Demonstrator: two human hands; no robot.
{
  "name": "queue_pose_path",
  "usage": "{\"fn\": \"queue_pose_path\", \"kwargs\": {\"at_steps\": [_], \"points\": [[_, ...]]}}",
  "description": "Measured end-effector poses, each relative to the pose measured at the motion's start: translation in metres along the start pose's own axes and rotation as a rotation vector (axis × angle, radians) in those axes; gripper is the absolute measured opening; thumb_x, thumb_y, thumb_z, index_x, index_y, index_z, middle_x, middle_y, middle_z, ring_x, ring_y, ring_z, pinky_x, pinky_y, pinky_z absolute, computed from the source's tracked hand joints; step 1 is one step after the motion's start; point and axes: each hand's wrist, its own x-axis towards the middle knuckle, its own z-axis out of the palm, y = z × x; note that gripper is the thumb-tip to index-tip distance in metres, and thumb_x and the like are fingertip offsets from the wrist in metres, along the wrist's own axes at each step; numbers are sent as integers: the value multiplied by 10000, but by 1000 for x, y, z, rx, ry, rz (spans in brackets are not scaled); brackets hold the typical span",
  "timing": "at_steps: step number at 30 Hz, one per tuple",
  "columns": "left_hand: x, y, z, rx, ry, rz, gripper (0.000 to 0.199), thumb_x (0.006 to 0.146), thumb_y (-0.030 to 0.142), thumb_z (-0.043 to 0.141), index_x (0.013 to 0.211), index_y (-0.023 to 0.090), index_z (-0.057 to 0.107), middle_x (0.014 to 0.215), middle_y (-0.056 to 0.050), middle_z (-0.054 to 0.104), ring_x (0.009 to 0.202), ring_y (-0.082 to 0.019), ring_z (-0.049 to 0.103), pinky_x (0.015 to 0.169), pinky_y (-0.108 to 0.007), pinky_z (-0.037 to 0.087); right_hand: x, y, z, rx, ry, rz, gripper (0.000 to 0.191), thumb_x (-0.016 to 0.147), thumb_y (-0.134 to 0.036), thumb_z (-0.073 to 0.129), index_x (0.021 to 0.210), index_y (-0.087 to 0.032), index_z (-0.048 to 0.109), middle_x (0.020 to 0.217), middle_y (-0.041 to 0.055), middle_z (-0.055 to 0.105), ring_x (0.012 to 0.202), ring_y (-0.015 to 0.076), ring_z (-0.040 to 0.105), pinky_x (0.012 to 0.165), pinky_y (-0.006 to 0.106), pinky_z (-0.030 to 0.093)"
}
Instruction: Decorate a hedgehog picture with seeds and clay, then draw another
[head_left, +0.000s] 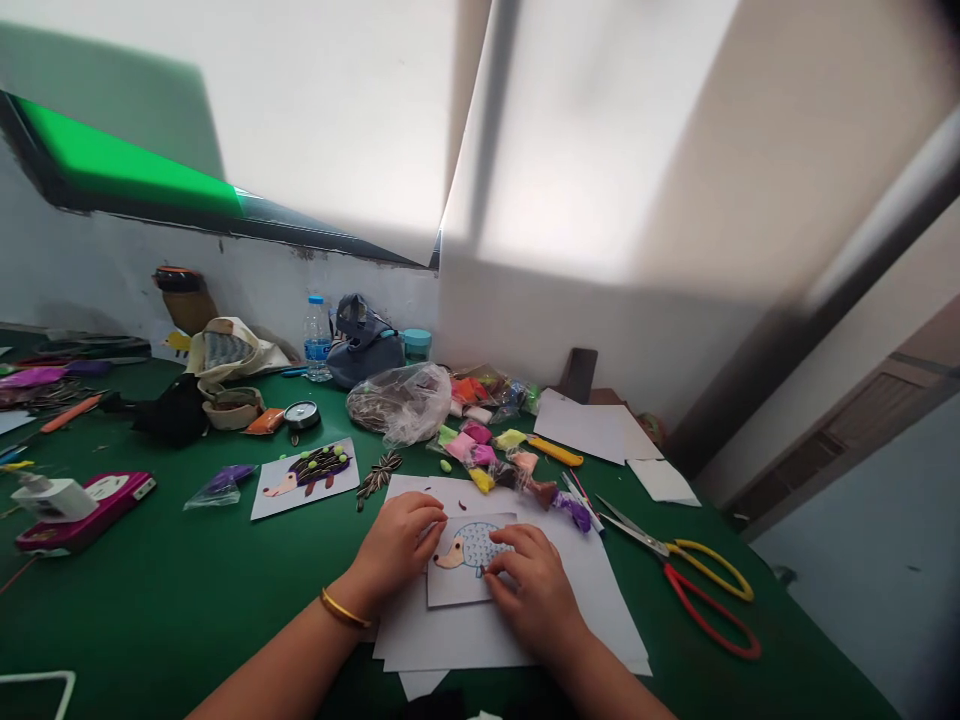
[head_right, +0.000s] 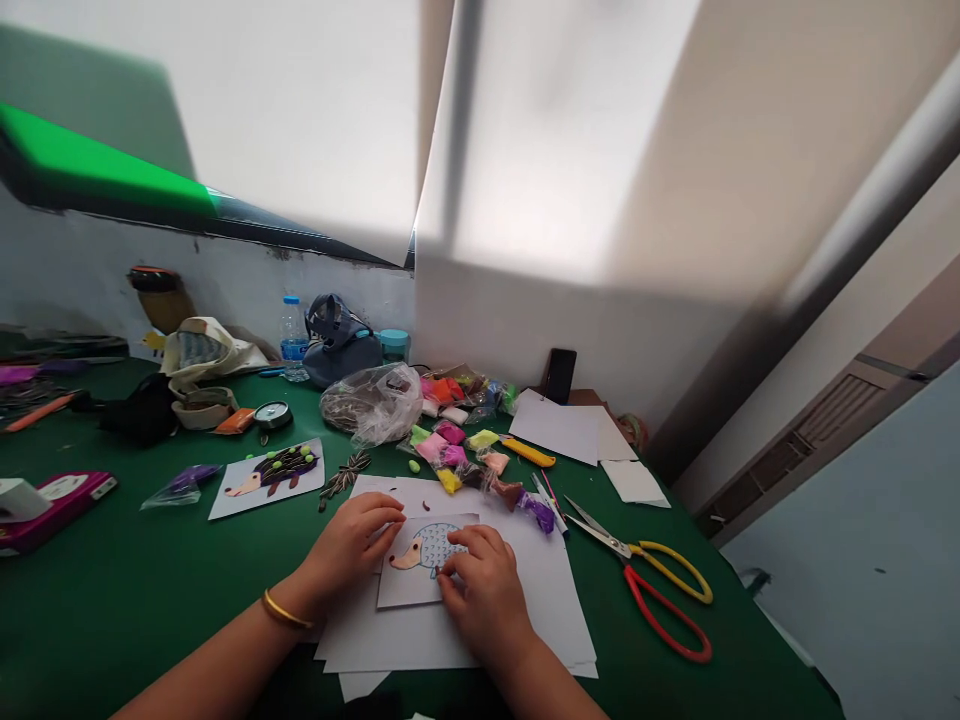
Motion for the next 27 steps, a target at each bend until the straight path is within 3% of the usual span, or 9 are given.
{"fn": "queue_pose_path", "kwargs": {"at_steps": [15, 27], "points": [[0, 10, 3, -10, -132, -41, 170, 891, 190, 553, 922, 216, 718, 977, -58, 722, 924, -219, 648, 829, -378, 493, -1, -5, 6, -89, 7, -81, 104, 773, -156, 662, 746, -251, 693, 1166, 26, 698, 1170, 295, 542, 950, 453, 435], [1, 14, 3, -19, -201, -78, 147, 865, 177, 585, 905, 217, 721, 942, -44, 727, 914, -216, 656, 835, -358, 489, 0, -4, 5, -66, -24, -28, 104, 746, -150, 714, 756, -245, 672, 1171, 33, 695, 1179, 302, 538, 953, 462, 431]]}}
